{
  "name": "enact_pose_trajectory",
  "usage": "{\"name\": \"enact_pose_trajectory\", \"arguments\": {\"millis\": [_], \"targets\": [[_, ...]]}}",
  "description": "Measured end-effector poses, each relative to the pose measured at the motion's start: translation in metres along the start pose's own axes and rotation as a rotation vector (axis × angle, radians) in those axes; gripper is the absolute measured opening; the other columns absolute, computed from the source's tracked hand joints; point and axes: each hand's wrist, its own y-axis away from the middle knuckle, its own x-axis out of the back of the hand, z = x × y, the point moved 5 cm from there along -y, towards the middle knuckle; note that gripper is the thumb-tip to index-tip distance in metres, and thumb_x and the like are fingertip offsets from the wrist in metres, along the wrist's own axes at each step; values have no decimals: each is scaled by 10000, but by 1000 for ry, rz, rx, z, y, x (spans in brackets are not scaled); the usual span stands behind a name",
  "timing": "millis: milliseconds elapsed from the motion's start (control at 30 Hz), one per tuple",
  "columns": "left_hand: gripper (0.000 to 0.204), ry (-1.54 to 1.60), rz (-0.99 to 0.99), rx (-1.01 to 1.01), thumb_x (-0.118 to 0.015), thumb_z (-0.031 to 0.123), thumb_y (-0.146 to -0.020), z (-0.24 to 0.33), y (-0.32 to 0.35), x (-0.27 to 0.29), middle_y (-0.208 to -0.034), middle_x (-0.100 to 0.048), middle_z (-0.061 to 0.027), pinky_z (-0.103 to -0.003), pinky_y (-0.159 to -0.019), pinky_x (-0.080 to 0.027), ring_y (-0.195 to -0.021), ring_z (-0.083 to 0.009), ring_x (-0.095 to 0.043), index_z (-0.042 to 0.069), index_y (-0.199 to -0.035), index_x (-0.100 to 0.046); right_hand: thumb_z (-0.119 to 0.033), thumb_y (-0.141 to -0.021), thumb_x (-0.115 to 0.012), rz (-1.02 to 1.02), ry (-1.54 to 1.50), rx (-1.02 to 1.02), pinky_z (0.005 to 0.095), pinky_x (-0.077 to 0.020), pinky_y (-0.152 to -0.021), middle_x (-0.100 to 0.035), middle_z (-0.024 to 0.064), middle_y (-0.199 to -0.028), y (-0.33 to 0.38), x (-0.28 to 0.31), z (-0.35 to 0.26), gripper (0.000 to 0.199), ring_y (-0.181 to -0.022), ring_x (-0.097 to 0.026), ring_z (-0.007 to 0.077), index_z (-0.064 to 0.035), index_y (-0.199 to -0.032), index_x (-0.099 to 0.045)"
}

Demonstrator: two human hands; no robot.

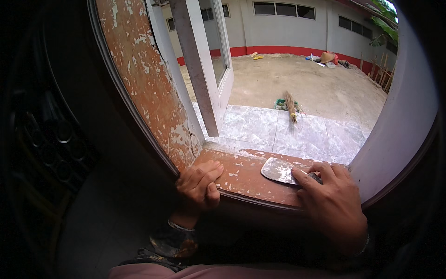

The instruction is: The person uses a metal scraper to remove old paint from a wooden window sill. They repeatedly scrape along the sill's surface, lifting flakes of paint and debris.

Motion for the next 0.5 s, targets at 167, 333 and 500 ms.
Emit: {"name": "enact_pose_trajectory", "arguments": {"millis": [167, 333, 500], "targets": [[321, 40, -54, 81, -466, 164, -872, -1, 2, 0, -987, -738, -105, -372, -806, -542, -877, -252, -709, 34, -968, -744, -74, -850, -699, -105, 63, -119, 406, -529, -753, -666, 149, -989, 9, 8, 2, 369, -894, -657, 309, -125, -1215, -718], [316, 26, -32, 53, -468, 161, -876, 0, 0, 0, -996, -739, -102, -368, -814, -537, -866, -250, -705, 32, -965, -742, -73, -903, -633, -38, 115, -47, 346, -529, -611, -667, 162, -942, -1, 21, 0, 357, -737, -679, 255, -165, -1239, -710], [307, 16, -47, 51, -470, 154, -877, 0, 0, 0, -1001, -740, -96, -362, -824, -532, -890, -240, -707, 38, -960, -741, -94, -920, -661, -192, 289, -13, 356, -498, -564, -680, 138, -842, -30, 32, -2, 253, -671, -673, 234, -183, -1130, -772]]}}
